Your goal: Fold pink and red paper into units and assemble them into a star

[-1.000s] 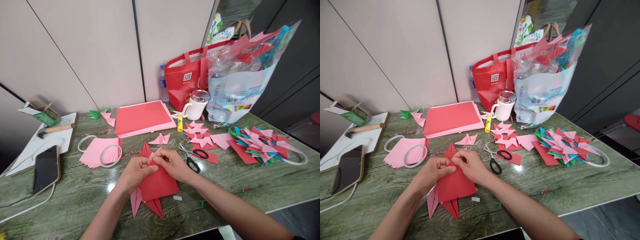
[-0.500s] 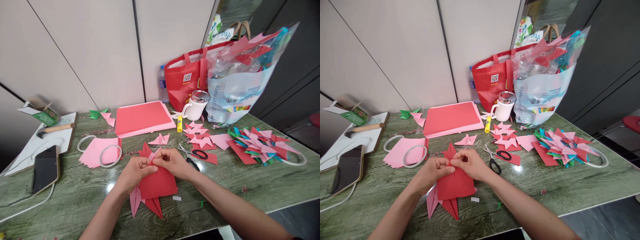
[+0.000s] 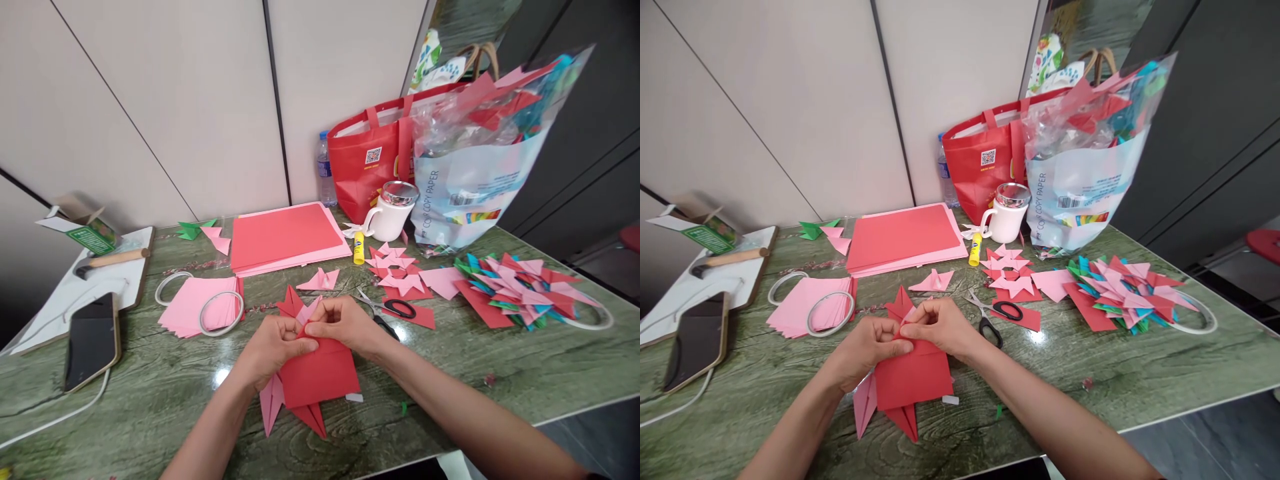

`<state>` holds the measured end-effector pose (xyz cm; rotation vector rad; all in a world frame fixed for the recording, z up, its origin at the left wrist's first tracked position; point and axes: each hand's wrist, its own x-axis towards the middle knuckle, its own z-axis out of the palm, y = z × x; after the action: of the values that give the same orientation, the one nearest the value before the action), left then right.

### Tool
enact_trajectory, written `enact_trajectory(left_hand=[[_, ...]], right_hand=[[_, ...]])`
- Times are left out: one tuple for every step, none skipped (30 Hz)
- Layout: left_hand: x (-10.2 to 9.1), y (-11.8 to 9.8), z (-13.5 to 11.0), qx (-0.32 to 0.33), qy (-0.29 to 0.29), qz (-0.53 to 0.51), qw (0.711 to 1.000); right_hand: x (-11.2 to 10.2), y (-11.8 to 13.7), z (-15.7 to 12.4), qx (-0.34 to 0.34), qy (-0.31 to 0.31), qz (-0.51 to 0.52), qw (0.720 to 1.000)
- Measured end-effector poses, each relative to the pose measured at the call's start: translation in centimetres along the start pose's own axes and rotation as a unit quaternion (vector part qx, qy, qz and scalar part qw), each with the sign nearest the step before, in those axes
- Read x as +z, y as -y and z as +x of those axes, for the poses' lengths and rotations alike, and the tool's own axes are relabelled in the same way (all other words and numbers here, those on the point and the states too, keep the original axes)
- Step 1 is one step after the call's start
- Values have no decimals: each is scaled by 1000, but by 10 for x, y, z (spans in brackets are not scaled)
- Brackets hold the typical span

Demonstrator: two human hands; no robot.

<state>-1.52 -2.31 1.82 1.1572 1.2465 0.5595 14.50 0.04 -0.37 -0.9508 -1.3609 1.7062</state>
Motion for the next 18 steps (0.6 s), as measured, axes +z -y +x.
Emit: enact_trajectory(left_hand=[[0, 0, 0, -3, 0, -2, 1000], [0, -1, 0, -6, -2, -3, 1000], [0, -1, 0, -8, -5, -5, 1000], [0, -2, -1, -10, -10, -7, 1000], [0, -3, -1, -12, -14, -8, 1000], [1, -3, -1, -14, -16, -10, 1000], [1, -3, -2, -17, -17, -12, 1000], [1, -3, -2, -21, -16, -13, 1000], [1, -3, -2, -25, -14, -15, 999], [1, -3, -3, -28, -10, -18, 999], [1, -2, -3, -29, -5, -25, 999], [0, -2, -3, -28, 2, -34, 999], [0, -1, -3, -25, 11, -45, 999], [0, -1, -3, -22, 20, -56, 998], [-1, 0, -2, -19, 26, -63, 997], [-1, 0, -2, -16, 29, -66, 997], [-2, 0, -2, -13, 28, -64, 997], [-2, 0, -2, -11, 26, -58, 998]], right_hand=[[0, 0, 0, 2, 0, 5, 1000], [0, 0, 0, 3, 0, 6, 1000], [0, 0, 0, 3, 2, 2, 1000], [0, 0, 1, 2, 6, -4, 1000], [-1, 0, 1, 2, 12, -13, 1000], [-1, 1, 1, 2, 18, -22, 1000], [-2, 1, 1, 2, 24, -28, 999], [-2, 1, 1, 2, 26, -30, 999], [-2, 1, 1, 1, 25, -32, 999], [-2, 0, 1, -2, 21, -33, 999], [-3, 0, 2, -6, 14, -35, 999], [-3, 0, 2, -10, 7, -37, 999], [-3, 0, 2, -10, -2, -38, 999], [-3, -1, 2, -9, -10, -37, 999], [-3, -1, 3, -6, -16, -34, 999], [-3, -1, 3, -4, -20, -29, 999], [-3, -1, 3, -4, -21, -24, 999], [-2, -1, 3, -6, -20, -21, 1000]])
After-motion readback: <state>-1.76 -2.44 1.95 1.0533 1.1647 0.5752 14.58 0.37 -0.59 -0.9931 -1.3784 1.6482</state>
